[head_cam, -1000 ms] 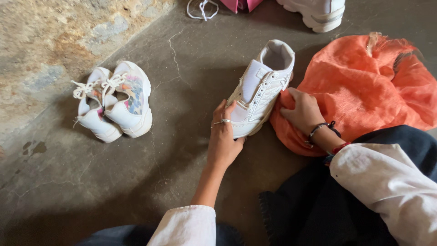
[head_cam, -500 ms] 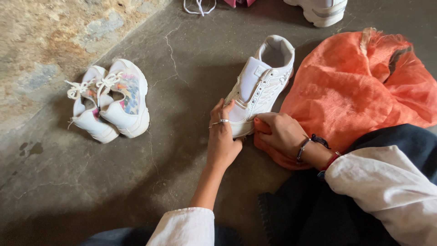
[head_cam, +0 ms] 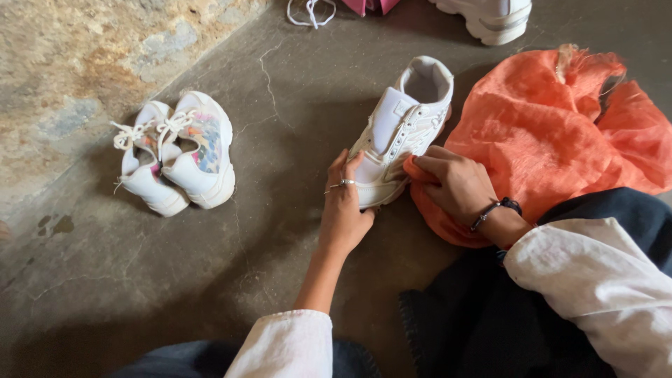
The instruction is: The person sits on the floor and wipes a white sneaker with an orange cloth. They rotate the shoe to clean the upper, sides, and heel areas while other shoes and a pink box remain nearby.
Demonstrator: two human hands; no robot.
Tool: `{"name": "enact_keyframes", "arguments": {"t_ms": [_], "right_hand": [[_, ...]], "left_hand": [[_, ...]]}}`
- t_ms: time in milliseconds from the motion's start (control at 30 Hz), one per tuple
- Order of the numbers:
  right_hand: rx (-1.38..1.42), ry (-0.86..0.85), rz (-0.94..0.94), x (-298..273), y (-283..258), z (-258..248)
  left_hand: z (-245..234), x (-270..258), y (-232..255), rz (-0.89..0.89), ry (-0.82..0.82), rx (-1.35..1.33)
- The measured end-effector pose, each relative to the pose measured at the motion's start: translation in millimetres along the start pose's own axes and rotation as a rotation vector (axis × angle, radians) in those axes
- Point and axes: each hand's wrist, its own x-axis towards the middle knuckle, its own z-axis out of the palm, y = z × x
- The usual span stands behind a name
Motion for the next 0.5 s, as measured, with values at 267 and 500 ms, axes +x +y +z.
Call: {"name": "enact_keyframes", "arguments": {"t_ms": [267, 500], "right_hand": [[0.083, -0.094, -0.166, 0, -9, 4], [-0.002, -0.163, -0.193, -2, -5, 1]], "left_hand": [[0, 1, 2, -0.029, 0.001, -0.025], [-1, 2, 1, -0.015, 0.000, -0.017]]}}
